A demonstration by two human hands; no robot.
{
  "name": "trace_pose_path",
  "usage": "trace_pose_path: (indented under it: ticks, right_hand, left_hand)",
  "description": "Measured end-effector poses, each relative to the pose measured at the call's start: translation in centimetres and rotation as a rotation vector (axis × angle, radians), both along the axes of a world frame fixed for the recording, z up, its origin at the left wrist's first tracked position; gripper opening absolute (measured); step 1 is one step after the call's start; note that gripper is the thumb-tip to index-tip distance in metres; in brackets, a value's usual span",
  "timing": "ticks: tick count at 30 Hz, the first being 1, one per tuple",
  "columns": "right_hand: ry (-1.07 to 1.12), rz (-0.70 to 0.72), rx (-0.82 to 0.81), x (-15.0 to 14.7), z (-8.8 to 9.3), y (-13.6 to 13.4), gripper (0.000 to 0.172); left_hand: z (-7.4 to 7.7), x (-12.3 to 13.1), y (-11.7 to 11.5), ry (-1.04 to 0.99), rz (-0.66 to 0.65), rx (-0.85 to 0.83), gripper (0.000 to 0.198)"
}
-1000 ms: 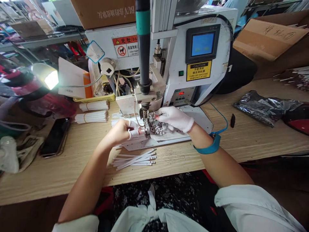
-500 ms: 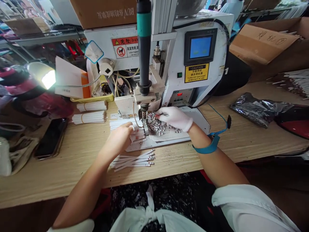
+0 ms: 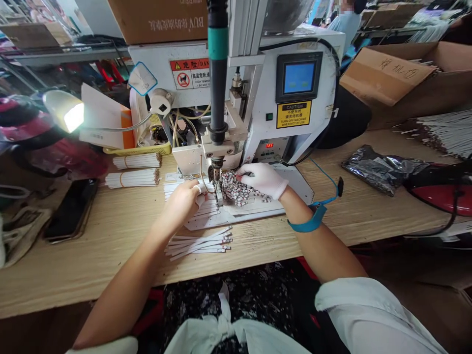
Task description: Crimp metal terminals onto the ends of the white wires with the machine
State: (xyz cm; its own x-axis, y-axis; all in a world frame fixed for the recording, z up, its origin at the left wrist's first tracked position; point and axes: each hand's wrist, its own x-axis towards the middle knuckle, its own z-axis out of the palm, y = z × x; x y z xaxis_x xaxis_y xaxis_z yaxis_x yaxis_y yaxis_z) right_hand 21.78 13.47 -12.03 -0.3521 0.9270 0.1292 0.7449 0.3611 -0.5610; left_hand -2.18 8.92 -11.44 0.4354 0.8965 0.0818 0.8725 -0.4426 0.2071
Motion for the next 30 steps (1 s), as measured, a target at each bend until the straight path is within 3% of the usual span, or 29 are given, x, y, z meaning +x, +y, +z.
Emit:
trace_pose_path:
  ticks: [4,12,18,21,26,30]
  right_hand:
    - [-0.024,0.075,-0.013,-0.7,-0.1,-0.3,0.015]
    - [0.0,0.051,0.005,-2.7,-0.5,-0.9,0.011]
    - [0.482,-0.047,-0.417,-2.6,0.6,-1.6,0.011]
    - [0.65,-0.025,-0.535,-2.9,0.8,-1.8,0.006]
    - [0.83,0.027,-0.65,-3.6,0.4,-1.9,0.011]
    - [0.81,0.058,-0.757,-4.1,0.3,-2.2,0.013]
  left_hand:
    - [0.1,-0.1,0.1,-0.084,0.003,-0.046,0.024]
    - [0.4,-0.6,0.4,-0.352,0.104,-0.197,0.022]
    - [0.5,-0.8,0.5,-0.465,0.08,-0.216,0.022]
    - [0.5,-0.8,0.5,-0.444,0.092,-0.197,0.024]
    - [0.6,-0.8,0.6,-0.487,0.078,-0.22,0.025]
    - [1.0,-0.8,0.5,-0.592,0.073,-0.308,0.03]
